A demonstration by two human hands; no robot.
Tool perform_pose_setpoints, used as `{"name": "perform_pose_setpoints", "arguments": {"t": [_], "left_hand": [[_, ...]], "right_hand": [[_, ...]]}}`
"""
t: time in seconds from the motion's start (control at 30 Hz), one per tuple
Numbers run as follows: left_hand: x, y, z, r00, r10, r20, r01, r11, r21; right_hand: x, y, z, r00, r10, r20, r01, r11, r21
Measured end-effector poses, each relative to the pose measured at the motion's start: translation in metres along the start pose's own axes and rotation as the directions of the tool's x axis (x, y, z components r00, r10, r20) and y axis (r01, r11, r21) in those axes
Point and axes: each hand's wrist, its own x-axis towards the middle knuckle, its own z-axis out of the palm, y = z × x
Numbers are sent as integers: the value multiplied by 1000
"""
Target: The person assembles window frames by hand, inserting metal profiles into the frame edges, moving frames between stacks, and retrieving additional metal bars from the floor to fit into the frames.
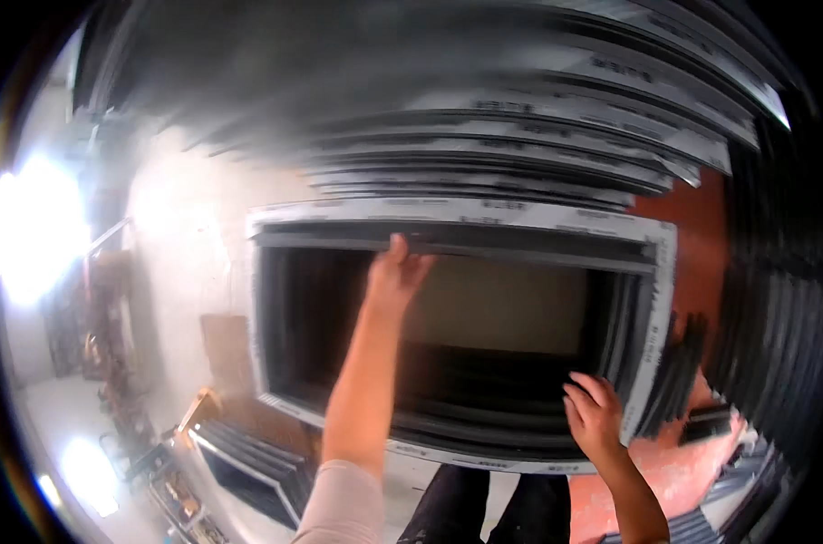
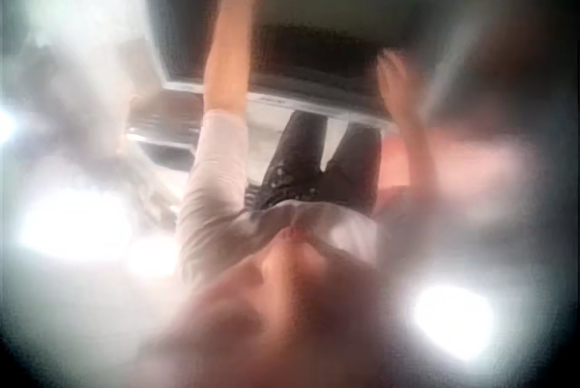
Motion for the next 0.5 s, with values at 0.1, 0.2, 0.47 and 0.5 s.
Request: {"name": "perform_pose_setpoints", "arguments": {"t": [0.1,0.2,0.47,0.5], "left_hand": [[-5,13,-12,1000,5,-5,-5,999,-49],[6,19,-25,997,14,74,-10,999,-47],[27,5,2,998,-34,-50,31,998,-57],[29,5,1,997,-45,-70,42,998,-49]], "right_hand": [[10,-1,13,996,87,25,-89,995,55],[25,6,17,997,27,-70,-21,996,81],[26,29,10,994,56,-90,-51,997,59],[26,30,10,994,55,-91,-50,997,63]]}}
